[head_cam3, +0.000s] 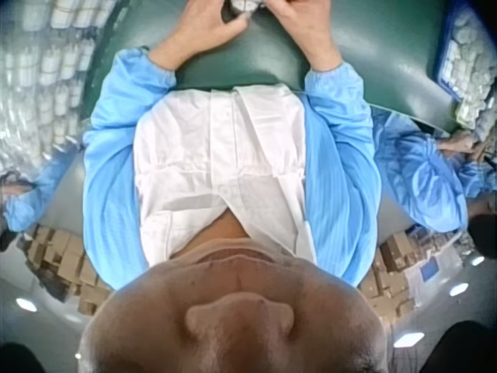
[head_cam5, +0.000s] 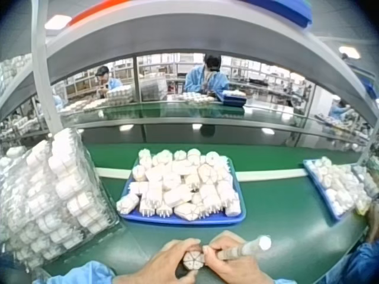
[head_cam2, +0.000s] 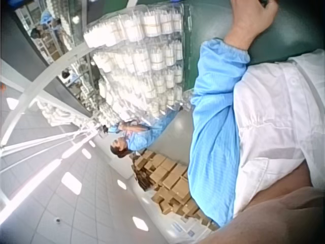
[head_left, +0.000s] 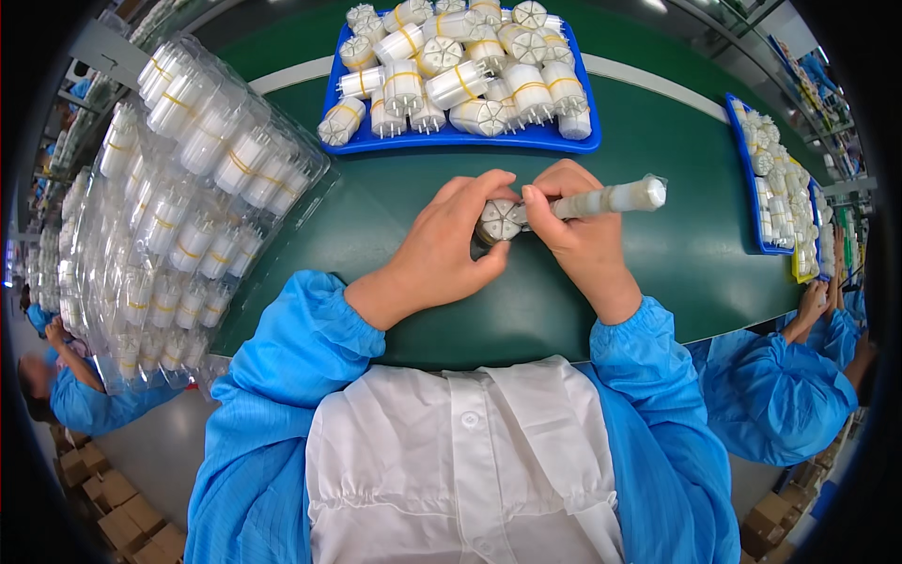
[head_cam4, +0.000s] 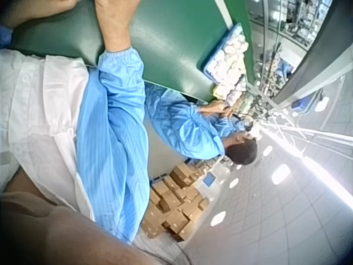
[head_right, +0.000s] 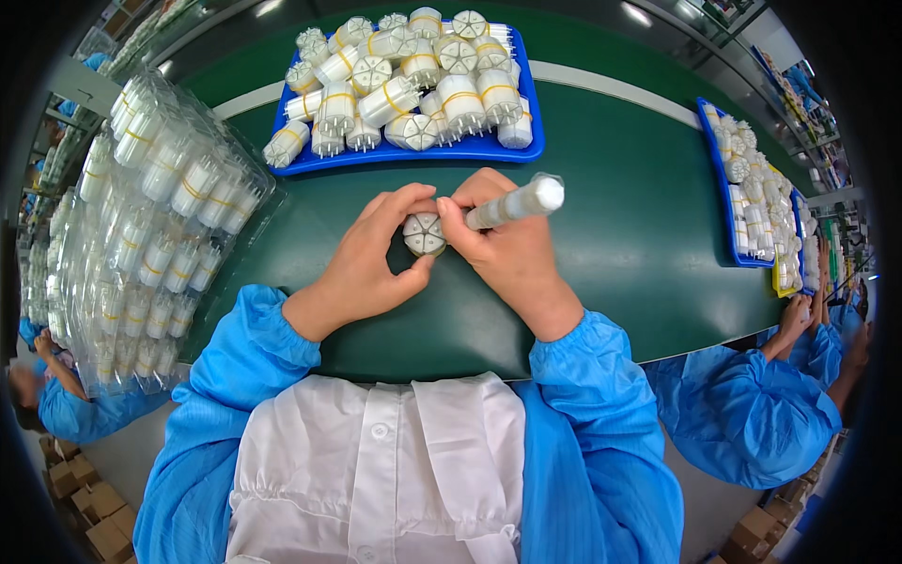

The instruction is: The person uses a syringe-like tool to apply a substance to the center of small white cylindrical objects. They pick up each object from a green tray, apply the substance, and place it into a blue tray. The process is repeated for multiple items in a factory setting.

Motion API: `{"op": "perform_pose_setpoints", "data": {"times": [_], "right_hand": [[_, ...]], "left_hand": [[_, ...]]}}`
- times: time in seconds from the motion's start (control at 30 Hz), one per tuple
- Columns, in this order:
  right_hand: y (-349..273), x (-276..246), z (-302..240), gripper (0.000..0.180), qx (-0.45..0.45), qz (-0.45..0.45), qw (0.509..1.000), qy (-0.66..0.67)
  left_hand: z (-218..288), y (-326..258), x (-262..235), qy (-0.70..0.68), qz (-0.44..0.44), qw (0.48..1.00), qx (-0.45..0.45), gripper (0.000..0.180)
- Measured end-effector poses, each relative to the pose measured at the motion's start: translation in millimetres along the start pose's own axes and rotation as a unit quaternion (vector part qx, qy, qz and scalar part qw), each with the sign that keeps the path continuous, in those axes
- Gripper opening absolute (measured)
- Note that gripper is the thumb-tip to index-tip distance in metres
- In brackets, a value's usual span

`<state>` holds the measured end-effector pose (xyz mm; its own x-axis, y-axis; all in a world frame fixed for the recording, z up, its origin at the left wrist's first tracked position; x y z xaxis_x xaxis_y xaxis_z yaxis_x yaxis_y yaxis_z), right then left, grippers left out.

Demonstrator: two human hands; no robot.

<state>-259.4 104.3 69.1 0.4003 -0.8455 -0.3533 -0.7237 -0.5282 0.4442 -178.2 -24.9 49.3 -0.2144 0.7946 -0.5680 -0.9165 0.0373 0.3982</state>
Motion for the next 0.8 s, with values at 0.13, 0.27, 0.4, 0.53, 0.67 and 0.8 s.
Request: {"op": "perform_pose_setpoints", "data": {"times": [0.13,0.27,0.4,0.53,0.67,0.8], "right_hand": [[-2.4,-0.1,8.1,0.014,0.005,0.009,1.0,0.006],[0.0,-5.9,4.9,0.015,0.016,0.039,0.998,0.048],[-0.8,-3.1,3.7,0.015,0.015,0.023,0.999,0.03],[0.8,1.5,2.3,0.014,0.007,-0.001,1.0,0.004],[-1.7,-2.5,3.7,0.014,-0.006,0.014,1.0,0.004],[-1.0,-22.0,8.7,0.012,-0.007,0.105,0.993,0.047]], "left_hand": [[-1.8,-0.1,-0.4,0.056,0.004,0.998,-0.023,0.073],[-6.9,-3.3,-0.1,-0.001,0.006,1.0,-0.026,0.075],[-0.1,-2.0,-2.4,-0.022,-0.004,1.0,-0.004,0.074],[4.9,2.0,-2.4,0.011,0.0,1.0,0.017,0.07],[7.4,1.9,-3.1,0.019,-0.009,1.0,0.015,0.066],[9.4,2.4,-28.8,0.153,0.02,0.988,-0.022,0.062]]}}
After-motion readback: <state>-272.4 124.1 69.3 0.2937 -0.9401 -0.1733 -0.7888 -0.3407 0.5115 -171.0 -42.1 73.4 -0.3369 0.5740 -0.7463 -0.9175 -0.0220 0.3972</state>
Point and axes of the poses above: each hand's wrist, its own y-axis towards the middle knuckle, its own x-axis out of the palm, z = x × y, the point moved 7 cm from there along y, towards the middle knuckle, and after that the axes turned 1 degree about x, right-handed, at the moved point
